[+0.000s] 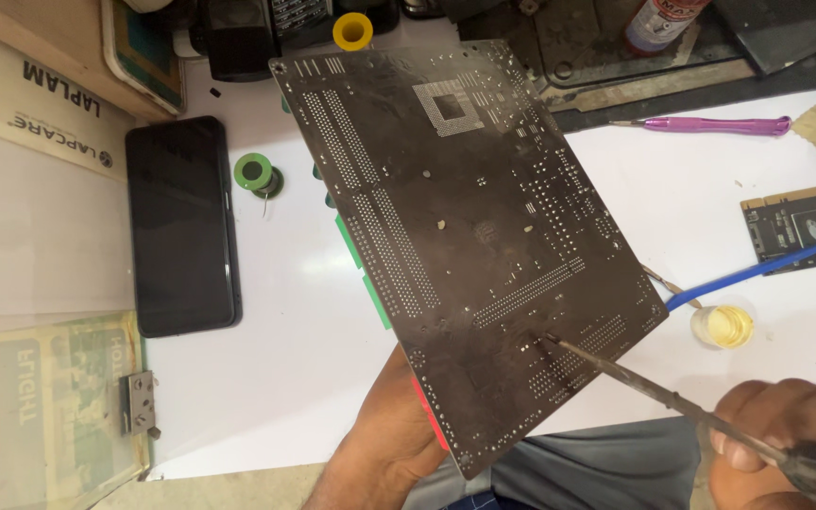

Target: The person holds a computer motherboard over a white work surface and uses a soldering iron to work on solder points along its back edge, steadying the board with the other hand. They reposition the board and continue soldering, then lift and turn the board near the end.

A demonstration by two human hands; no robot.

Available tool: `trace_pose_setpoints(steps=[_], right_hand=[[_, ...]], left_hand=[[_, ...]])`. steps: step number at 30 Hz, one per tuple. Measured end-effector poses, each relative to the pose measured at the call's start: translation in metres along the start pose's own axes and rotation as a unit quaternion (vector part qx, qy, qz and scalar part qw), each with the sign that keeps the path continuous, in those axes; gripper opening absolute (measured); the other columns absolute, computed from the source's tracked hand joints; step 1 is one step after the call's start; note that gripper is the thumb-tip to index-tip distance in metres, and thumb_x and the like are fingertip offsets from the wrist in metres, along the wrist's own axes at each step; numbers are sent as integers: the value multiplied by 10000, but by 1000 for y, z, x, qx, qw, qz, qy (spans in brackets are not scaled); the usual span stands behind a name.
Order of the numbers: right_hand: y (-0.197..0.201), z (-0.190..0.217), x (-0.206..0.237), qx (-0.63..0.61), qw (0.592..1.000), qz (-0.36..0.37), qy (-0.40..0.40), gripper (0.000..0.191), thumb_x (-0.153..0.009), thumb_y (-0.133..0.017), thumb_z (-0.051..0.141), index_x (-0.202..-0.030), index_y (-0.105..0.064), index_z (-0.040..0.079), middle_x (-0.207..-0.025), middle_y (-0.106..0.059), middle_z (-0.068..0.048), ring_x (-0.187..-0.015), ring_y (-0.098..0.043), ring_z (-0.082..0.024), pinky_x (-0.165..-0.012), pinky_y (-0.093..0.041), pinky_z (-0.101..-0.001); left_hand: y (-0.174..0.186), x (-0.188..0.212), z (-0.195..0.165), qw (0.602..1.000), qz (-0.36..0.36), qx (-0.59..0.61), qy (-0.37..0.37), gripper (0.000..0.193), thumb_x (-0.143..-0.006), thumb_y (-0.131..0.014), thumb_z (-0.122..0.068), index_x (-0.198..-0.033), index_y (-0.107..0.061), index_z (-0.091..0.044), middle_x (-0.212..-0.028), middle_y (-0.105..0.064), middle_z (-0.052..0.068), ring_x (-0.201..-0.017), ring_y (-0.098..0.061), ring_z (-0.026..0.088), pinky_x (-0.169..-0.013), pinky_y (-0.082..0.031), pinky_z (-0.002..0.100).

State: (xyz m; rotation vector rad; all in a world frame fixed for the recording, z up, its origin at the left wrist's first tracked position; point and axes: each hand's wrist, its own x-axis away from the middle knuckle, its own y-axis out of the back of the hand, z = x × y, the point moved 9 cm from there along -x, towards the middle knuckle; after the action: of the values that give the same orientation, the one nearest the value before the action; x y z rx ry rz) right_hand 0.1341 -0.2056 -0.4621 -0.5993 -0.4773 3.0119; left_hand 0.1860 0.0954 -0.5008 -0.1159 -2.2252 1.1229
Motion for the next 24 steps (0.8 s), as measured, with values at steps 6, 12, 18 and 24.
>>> trace_pose_setpoints(steps=[6, 12, 18, 24], right_hand=[[32, -18, 12, 105, 993, 35, 47, 450, -702, -892, 167, -968, -531, 123, -846, -579, 13, -694, -612, -133, -646, -557, -343], [76, -42, 28, 69, 994, 54, 67, 385, -699, -894, 257, -819, -541, 158, -699, -607, 43, -563, -613, -101, -589, -566, -306], [92, -46, 13, 54, 982, 166, 74, 370, -776, -860, 259, -675, -522, 145, -590, -631, -15, -468, -619, -123, -532, -572, -315], [73, -39, 7, 93, 963, 235, 90, 331, -964, -659, 246, -655, -575, 164, -631, -652, -27, -532, -630, -161, -520, -607, -327]], left_hand=[[-1, 0, -1, 1000, 21, 21, -4, 507, -891, -688, 11, -1360, -524, 108, -1217, -662, 203, -1004, -705, 227, -812, -634, 339], [2, 0, -1, 1000, 10, 14, -4, 514, -887, -697, 6, -1362, -526, 105, -1204, -667, 200, -988, -710, 223, -789, -634, 332], [3, 0, -1, 1000, 3, 15, -2, 523, -886, -698, 9, -1370, -522, 99, -1196, -670, 202, -972, -713, 219, -761, -637, 324], [2, 0, -1, 1000, -3, 13, -1, 515, -890, -687, 17, -1370, -521, 104, -1194, -668, 210, -965, -718, 225, -761, -640, 327]])
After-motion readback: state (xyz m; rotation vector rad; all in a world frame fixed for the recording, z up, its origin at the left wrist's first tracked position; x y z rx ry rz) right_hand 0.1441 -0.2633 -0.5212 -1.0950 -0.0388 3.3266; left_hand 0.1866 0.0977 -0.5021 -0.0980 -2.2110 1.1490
